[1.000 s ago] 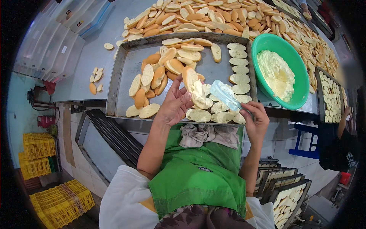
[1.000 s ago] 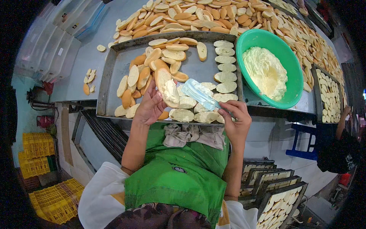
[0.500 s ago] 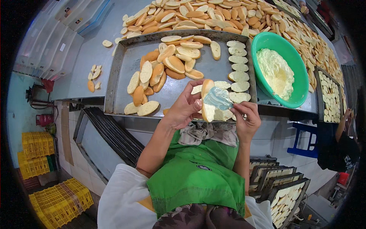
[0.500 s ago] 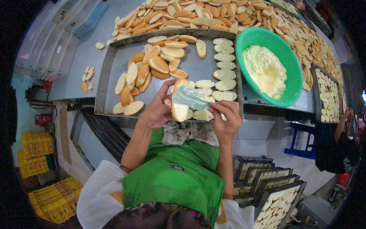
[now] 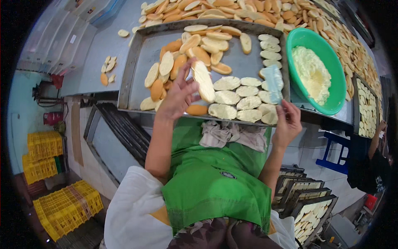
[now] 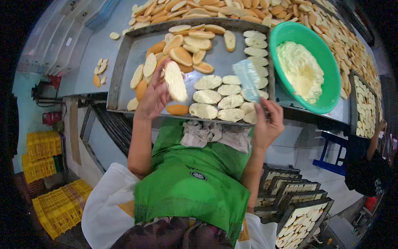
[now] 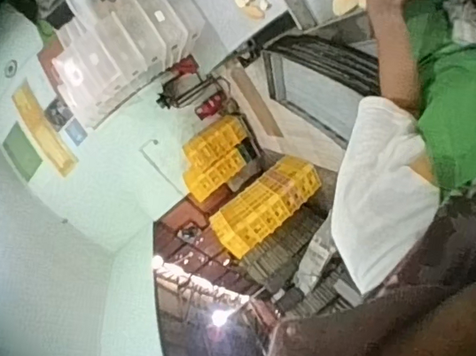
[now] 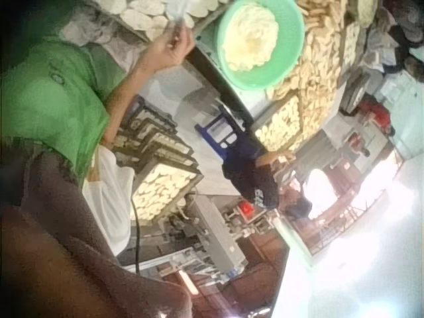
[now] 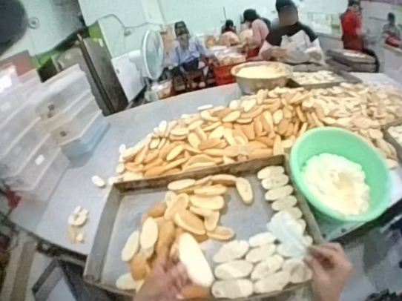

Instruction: Spreading cream on sliced bread using a spatula.

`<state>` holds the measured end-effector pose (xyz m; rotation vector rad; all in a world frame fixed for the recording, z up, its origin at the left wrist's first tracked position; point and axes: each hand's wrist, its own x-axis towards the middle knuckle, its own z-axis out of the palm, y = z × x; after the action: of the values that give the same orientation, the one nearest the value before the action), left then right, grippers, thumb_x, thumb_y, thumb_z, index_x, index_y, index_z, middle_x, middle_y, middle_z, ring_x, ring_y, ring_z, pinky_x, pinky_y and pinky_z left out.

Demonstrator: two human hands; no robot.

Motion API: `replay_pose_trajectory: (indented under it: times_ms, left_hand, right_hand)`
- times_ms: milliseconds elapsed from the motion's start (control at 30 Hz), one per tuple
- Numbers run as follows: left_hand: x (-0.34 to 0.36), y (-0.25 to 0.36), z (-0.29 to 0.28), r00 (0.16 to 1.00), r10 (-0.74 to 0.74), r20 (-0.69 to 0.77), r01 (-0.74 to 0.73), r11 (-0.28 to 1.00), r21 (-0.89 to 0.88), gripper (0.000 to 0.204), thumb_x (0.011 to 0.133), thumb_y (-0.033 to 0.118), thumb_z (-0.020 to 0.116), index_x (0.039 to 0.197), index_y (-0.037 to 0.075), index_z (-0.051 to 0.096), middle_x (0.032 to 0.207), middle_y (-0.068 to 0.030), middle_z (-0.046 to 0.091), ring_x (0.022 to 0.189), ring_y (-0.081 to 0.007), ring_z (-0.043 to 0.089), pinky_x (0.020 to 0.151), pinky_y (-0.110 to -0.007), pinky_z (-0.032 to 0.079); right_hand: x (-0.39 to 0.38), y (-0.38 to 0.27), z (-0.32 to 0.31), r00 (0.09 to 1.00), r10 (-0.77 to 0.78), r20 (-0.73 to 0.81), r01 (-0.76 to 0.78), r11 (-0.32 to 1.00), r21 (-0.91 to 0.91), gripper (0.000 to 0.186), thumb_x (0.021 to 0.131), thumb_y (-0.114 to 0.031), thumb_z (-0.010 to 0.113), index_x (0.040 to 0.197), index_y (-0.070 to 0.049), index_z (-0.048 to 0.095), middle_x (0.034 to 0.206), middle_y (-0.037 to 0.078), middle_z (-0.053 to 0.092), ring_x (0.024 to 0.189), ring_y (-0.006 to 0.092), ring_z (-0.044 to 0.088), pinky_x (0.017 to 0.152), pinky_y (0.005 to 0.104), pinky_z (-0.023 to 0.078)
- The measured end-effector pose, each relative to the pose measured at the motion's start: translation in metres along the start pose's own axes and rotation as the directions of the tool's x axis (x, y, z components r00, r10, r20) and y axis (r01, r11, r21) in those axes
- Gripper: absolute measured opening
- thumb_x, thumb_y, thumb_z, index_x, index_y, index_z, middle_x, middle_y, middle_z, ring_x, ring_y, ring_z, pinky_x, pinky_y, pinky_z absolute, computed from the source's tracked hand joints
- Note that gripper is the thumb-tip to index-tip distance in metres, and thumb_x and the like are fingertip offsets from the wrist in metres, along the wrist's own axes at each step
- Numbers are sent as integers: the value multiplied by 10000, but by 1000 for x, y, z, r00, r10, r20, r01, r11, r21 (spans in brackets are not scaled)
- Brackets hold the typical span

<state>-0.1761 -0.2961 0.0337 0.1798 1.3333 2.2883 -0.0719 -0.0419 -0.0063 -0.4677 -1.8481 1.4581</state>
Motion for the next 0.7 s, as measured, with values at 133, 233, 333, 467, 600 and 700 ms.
replay_pose_trajectory:
  times_ms: [133, 233, 333, 467, 600, 700]
  left_hand:
    - [-8, -19, -37, 975, -163, -151, 173, 983, 61, 697, 816, 170, 606, 1353, 156, 163, 1138, -120, 484, 1005, -212, 533, 787, -391, 509]
    - [-13, -39, -46, 927, -347, -139, 341, 938, -69, 638, 841, 197, 577, 1339, 156, 180, 1067, -79, 490, 938, -197, 543, 722, -458, 517]
    - [-12, -23, -56, 921, -311, -235, 341, 935, 99, 609, 856, 172, 546, 1339, 159, 175, 1178, -89, 437, 1039, -215, 502, 759, -437, 519]
    - [-16, -1, -64, 861, -25, -508, 212, 925, 314, 620, 847, 158, 557, 1331, 156, 170, 1173, -104, 442, 1032, -223, 504, 772, -409, 517]
    - [-26, -3, -69, 892, 44, -450, 123, 934, 335, 627, 790, 48, 600, 1270, 138, 206, 1175, -134, 451, 994, -210, 523, 721, -304, 495]
    - [-26, -25, -76, 966, -47, -255, 181, 826, 533, 666, 717, -3, 658, 1226, 66, 234, 1065, -130, 504, 932, -188, 549, 720, -302, 501]
  right_hand:
    - [-1, 6, -6, 997, 66, -27, -65, 997, 37, 209, 697, 29, 680, 901, -5, 654, 905, 44, 572, 767, 88, 506, 660, 197, 407]
    - [-1, 10, -8, 996, 87, -35, -84, 994, 77, 220, 700, 24, 680, 915, -15, 655, 911, 38, 571, 741, 73, 490, 644, 192, 399]
    - [0, 9, -11, 997, 70, -39, -67, 996, 64, 228, 703, 22, 679, 926, -19, 654, 918, 36, 569, 730, 70, 484, 640, 190, 398]
    - [-1, 11, -16, 997, 56, -52, -55, 998, 22, 224, 709, 23, 675, 928, -18, 653, 927, 40, 569, 736, 74, 488, 640, 191, 401]
    - [-3, 8, -13, 997, 68, -35, -66, 997, 51, 218, 714, 22, 672, 929, -12, 651, 931, 45, 570, 743, 77, 492, 646, 195, 405]
    - [-2, 8, -11, 998, 69, -12, -69, 997, 30, 212, 720, 24, 666, 929, -5, 649, 932, 48, 570, 748, 78, 495, 652, 201, 410]
